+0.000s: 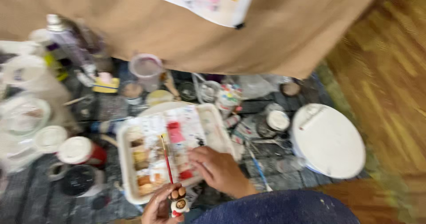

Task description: The person paints a small figurine using a fine brush and a watercolor palette. They repeatedly dip the brush in water and apply paint to the figurine's face and clothing details.

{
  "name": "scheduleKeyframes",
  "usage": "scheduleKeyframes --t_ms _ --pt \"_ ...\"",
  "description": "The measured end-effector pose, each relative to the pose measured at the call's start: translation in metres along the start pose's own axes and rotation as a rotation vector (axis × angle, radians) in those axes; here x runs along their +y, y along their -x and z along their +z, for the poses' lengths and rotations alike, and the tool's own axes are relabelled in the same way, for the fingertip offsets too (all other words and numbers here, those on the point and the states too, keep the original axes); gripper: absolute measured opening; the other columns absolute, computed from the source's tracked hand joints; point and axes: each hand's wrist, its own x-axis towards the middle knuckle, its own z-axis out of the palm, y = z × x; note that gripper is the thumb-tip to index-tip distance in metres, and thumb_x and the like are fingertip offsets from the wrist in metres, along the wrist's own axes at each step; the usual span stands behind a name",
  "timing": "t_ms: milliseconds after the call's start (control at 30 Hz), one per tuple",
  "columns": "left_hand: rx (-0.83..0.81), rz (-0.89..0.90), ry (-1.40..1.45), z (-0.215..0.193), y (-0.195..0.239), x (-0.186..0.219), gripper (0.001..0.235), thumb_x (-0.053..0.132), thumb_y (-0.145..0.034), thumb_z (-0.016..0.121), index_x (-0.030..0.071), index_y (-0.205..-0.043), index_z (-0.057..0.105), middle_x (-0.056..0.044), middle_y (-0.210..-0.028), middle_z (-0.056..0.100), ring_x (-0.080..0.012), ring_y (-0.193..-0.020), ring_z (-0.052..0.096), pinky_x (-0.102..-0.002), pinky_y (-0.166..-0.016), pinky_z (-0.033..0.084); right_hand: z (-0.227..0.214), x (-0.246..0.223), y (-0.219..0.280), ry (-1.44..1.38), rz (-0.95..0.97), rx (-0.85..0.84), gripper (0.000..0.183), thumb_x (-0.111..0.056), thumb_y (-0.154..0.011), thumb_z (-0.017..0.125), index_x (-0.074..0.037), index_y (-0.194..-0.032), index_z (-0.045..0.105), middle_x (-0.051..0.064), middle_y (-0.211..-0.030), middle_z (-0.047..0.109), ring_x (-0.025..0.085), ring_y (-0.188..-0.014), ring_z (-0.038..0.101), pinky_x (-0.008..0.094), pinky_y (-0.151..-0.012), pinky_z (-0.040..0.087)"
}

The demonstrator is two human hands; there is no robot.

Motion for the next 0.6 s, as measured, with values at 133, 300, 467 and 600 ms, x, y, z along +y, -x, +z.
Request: scheduleKeyframes --t_ms 133,300,467,600 --pt "0.123 -0.492 0.343 0.043 0.018 -0.022 0.077 0.015 -0.079 0.09 -0.013 -0.143 0.056 -0.033 -0.134 0.063 -0.0408 -0.122 0.065 -0.054 -0.103 0.05 0.009 0.028 0.055 0.014 -0.17 0.151 0.032 -0.014 -0.098 0.074 -0.021 -0.129 0.072 0.002 -0.106 0.078 0.02 -0.089 0.076 0.033 -0.07 0.062" --pt "-0.16 -0.15 0.07 0.089 0.028 -0.014 0.074 0.002 -0.079 0.093 -0.009 -0.141 0.053 -0.032 -0.138 0.062 -0.0402 -0.127 0.063 -0.053 -0.11 0.046 0.01 0.064 0.093 0.069 -0.324 0.259 0.024 -0.017 -0.092 0.08 -0.021 -0.116 0.078 0.006 -0.106 0.077 0.02 -0.087 0.077 0.033 -0.069 0.06" --pt "-0.084 -0.183 0.15 0.125 0.028 0.021 0.073 0.009 -0.088 0.086 -0.011 -0.147 0.048 -0.031 -0.137 0.065 -0.0417 -0.134 0.062 -0.054 -0.119 0.041 0.001 0.096 0.144 -0.008 0.07 0.591 0.022 -0.007 -0.1 0.057 -0.006 -0.109 0.077 0.006 -0.108 0.078 0.017 -0.081 0.074 0.029 -0.068 0.059" --pt "0.026 -0.467 0.094 0.136 0.016 0.04 0.079 0.024 -0.086 0.084 -0.012 -0.146 0.046 -0.028 -0.138 0.062 -0.0387 -0.128 0.064 -0.051 -0.111 0.045 -0.014 0.106 0.206 -0.747 0.24 0.991 0.019 -0.015 -0.112 0.057 -0.005 -0.124 0.067 0.01 -0.101 0.073 0.017 -0.079 0.066 0.031 -0.067 0.056"
